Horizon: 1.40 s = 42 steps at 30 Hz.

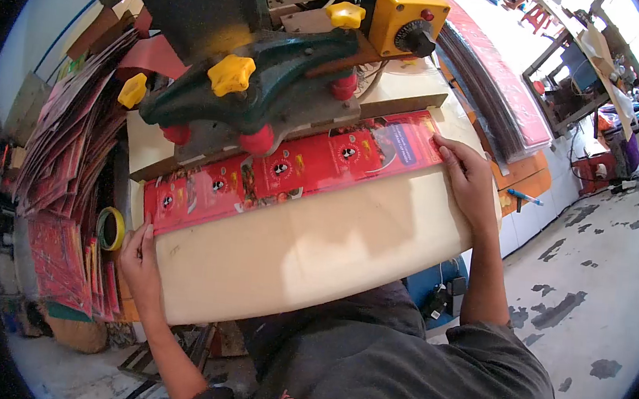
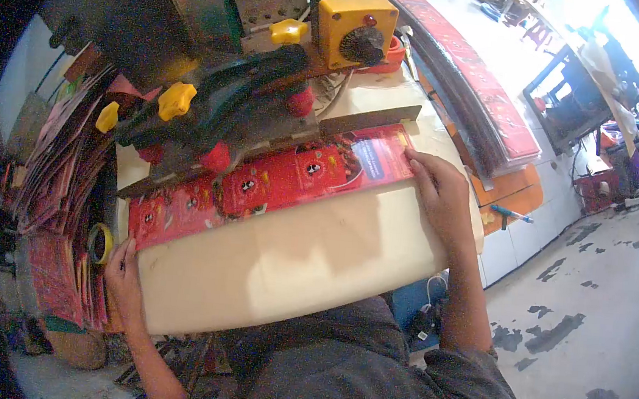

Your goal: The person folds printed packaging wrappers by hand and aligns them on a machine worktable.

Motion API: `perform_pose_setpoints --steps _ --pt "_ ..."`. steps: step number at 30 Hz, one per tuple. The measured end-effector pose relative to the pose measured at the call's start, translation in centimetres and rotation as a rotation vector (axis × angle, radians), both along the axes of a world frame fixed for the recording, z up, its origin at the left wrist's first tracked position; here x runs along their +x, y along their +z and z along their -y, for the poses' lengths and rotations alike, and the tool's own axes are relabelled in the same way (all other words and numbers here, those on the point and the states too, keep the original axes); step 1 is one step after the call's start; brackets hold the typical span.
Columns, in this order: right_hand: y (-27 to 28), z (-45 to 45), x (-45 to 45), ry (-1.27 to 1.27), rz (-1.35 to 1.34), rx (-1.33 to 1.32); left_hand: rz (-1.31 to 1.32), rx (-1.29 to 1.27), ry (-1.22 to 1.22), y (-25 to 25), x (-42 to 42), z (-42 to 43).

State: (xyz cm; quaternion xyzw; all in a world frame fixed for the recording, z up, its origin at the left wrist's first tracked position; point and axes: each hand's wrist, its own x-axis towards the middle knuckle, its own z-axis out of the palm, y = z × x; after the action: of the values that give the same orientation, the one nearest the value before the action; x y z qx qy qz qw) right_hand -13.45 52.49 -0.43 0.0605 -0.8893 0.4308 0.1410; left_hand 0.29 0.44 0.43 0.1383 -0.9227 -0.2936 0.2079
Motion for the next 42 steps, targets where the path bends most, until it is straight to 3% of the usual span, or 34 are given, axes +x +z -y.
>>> perform_pose_setpoints --steps 10,17,19,22,25,28,42 --pt "0.5 0.3 0.0 -0.01 -0.035 0.067 -0.005 0.039 0.018 -0.2 0.1 0.2" --pt "1.5 -0.8 -0.9 0.049 0.139 -0.038 -0.021 0.134 0.023 -0.3 -0.4 1.7" --pt "1.8 -1.2 -1.9 0.061 0.22 -0.009 0.226 0.276 -0.046 1.1 -0.7 3.0" --pt "1.7 -0.7 -3.6 0.082 0.199 0.161 0.376 0.231 -0.08 3.1 -2.0 2.6" --pt "-0.1 0.2 -4.9 -0.034 -0.001 0.335 0.188 0.127 -0.15 0.5 -4.0 3.9" --pt "1.1 1.7 -4.0 -0.15 0.076 0.363 0.073 0.098 -0.088 -0.9 -5.1 3.0" --pt "1.2 2.0 -3.8 -0.172 0.084 0.374 0.047 0.065 -0.095 -0.5 -4.9 2.1"
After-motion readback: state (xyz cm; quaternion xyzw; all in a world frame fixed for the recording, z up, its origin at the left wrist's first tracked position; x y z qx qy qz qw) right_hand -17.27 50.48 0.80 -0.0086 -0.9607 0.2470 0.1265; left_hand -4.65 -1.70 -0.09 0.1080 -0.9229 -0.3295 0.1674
